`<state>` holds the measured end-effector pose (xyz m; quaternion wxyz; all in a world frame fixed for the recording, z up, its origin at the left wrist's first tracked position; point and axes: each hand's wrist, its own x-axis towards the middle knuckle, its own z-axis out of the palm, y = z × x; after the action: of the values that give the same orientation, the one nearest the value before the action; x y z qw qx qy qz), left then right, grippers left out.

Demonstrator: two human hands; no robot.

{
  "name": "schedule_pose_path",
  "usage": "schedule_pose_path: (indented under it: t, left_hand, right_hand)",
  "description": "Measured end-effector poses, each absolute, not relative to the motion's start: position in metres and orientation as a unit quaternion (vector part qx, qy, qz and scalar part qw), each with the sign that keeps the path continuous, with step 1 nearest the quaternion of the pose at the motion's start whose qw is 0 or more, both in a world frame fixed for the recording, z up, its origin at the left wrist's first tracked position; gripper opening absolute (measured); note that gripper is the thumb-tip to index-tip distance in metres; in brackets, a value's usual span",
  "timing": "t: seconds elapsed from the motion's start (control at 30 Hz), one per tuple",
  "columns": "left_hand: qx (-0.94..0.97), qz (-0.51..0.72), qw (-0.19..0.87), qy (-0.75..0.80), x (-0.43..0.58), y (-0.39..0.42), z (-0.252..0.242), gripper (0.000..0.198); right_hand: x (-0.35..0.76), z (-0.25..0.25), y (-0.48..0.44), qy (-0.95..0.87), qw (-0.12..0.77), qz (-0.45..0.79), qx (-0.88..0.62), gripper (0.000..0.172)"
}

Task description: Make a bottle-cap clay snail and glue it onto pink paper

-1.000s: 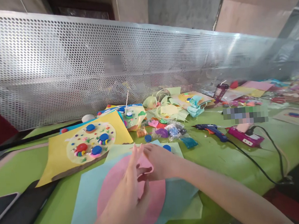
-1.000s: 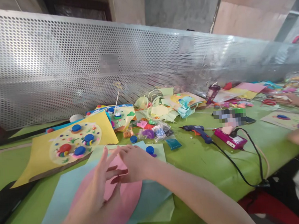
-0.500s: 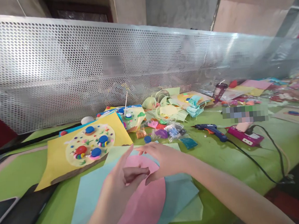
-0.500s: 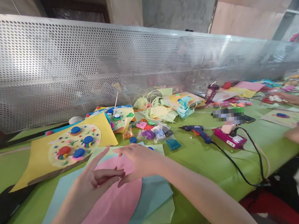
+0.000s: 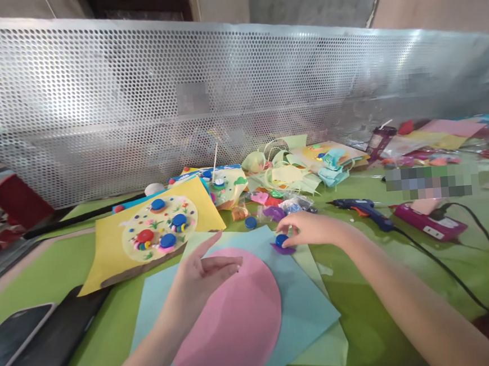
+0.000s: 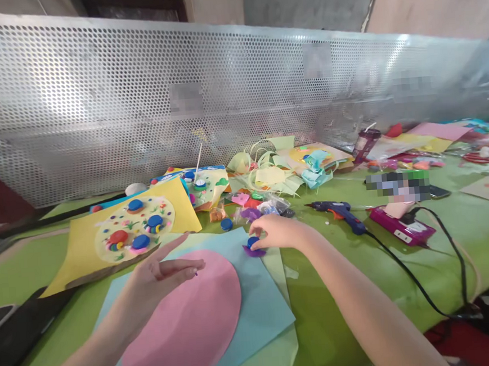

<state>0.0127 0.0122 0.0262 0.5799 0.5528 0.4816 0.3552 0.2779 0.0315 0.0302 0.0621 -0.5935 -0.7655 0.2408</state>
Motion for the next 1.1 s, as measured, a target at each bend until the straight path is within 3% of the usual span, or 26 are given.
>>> schedule_pose_path:
  t: [0.3,0.5,0.8,0.97,1.1]
  left_hand:
    - [0.51,0.396,0.61,0.459,0.013,0.011,0.024,0.093]
    - [0.515,0.404,0.599,0.461,0.012,0.011,0.023,0.085]
    - [0.533,0.403,0.595,0.447,0.011,0.012,0.02,0.073]
    - [0.514,0.411,0.606,0.446,0.012,0.01,0.024,0.076]
    - [0.491,0.417,0.633,0.429,0.011,0.01,0.023,0.08]
  right_hand:
    - [0.273,0.029,0.032,-0.776,0.065,0.223,-0.586,0.024]
    - [0.275,0.032,0.028,-0.775,0.05,0.235,-0.584,0.037]
    - [0.275,0.031,0.031,-0.77,0.053,0.245,-0.587,0.032]
    - [0.27,0.041,0.022,-0.781,0.101,0.235,-0.569,0.031]
    - [0.256,0.047,0.007,-0.83,0.249,0.202,-0.457,0.031]
